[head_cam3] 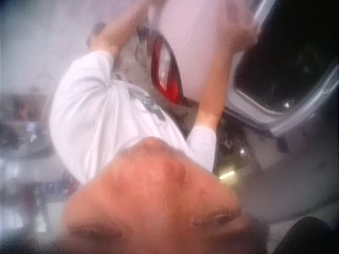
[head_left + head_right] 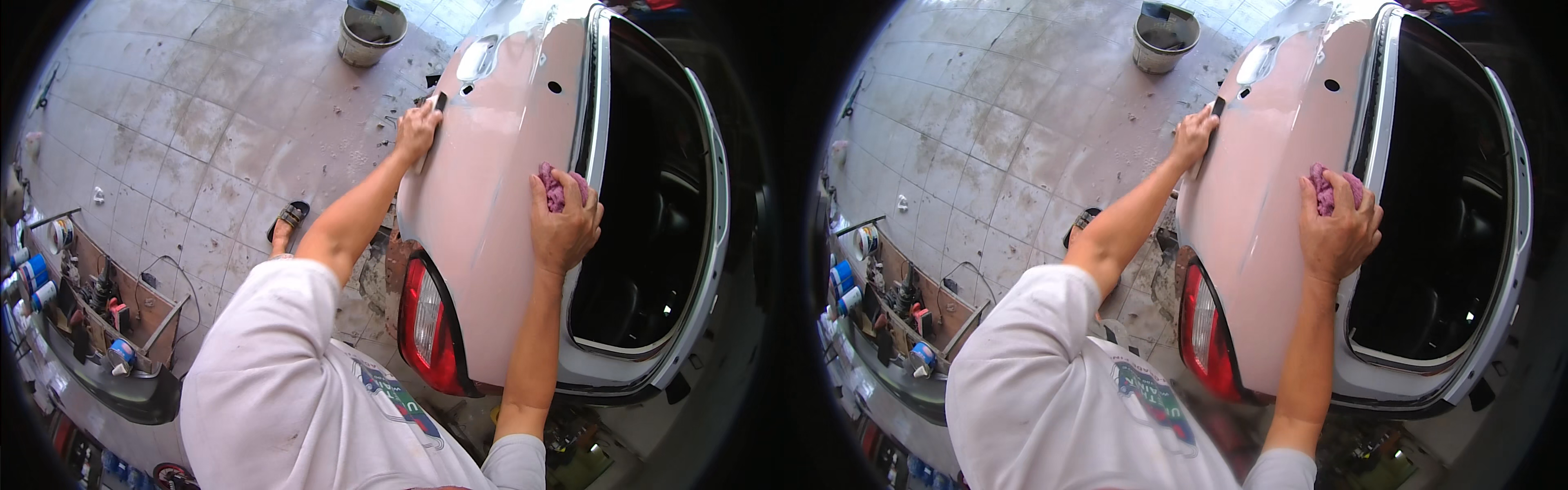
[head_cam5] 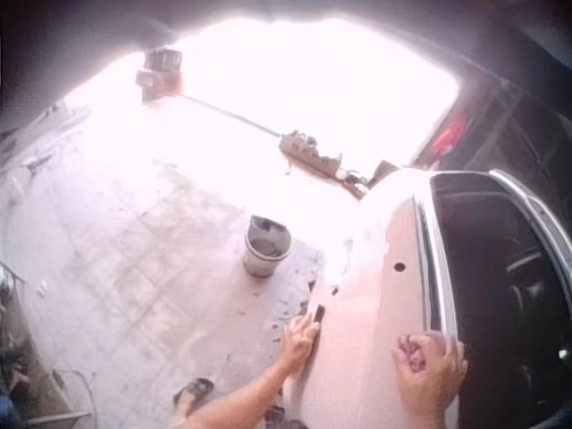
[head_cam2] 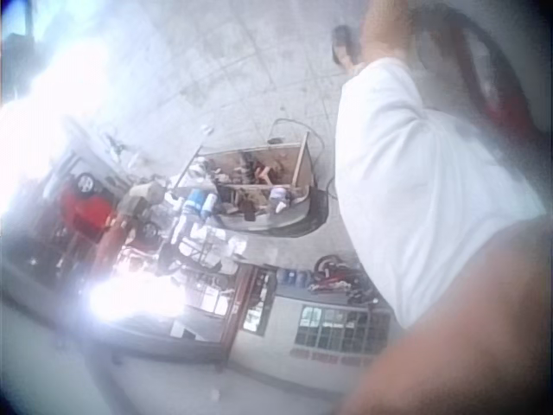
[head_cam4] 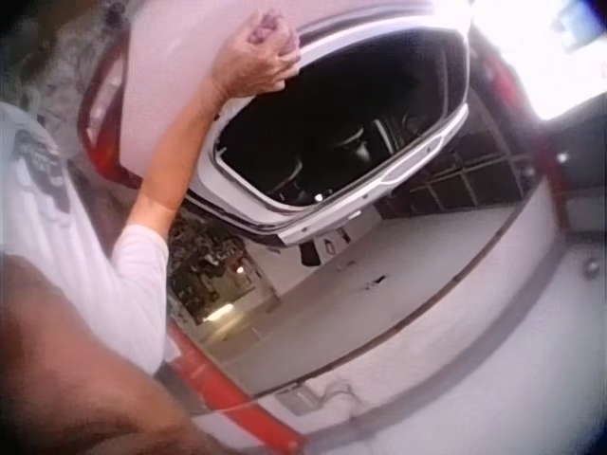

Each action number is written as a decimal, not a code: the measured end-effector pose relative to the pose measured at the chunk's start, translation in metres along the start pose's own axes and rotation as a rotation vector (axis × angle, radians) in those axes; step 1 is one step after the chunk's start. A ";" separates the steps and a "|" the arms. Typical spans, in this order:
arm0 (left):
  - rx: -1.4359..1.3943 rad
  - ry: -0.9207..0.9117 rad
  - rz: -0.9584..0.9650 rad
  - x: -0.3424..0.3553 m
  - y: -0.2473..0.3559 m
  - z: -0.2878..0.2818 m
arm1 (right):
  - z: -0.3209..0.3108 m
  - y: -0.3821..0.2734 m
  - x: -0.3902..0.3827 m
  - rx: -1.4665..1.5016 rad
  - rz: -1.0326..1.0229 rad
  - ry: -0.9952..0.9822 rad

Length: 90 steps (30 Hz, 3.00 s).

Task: The person sands the surface of a car trunk lid using a sanding block and wipes it with a cloth. The person repeatedly dips the sanding block into a bucket of water and continues sanding different areas of the trunk lid.

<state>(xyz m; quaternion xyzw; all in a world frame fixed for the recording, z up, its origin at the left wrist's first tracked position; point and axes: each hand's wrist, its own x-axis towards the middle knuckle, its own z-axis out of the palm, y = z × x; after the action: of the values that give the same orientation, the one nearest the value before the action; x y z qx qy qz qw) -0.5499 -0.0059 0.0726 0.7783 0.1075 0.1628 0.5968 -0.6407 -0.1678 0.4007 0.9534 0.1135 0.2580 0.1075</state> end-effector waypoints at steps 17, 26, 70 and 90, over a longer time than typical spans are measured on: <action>0.125 -0.082 -0.101 0.073 0.000 0.044 | -0.001 0.008 0.001 0.081 -0.029 -0.051; -0.091 -0.125 0.265 0.010 0.039 -0.003 | 0.001 0.011 -0.006 0.081 -0.016 -0.060; 0.107 -0.151 0.204 0.063 0.144 0.007 | -0.002 0.003 0.003 0.148 0.107 -0.022; 0.058 -0.250 0.049 -0.034 0.124 -0.010 | 0.058 0.017 0.095 0.072 0.109 -0.081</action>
<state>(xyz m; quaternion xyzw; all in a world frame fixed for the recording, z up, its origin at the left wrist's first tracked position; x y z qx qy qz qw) -0.5887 -0.0419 0.1897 0.8118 0.0179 0.0760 0.5787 -0.5276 -0.1667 0.4007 0.9710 0.0662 0.2206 0.0636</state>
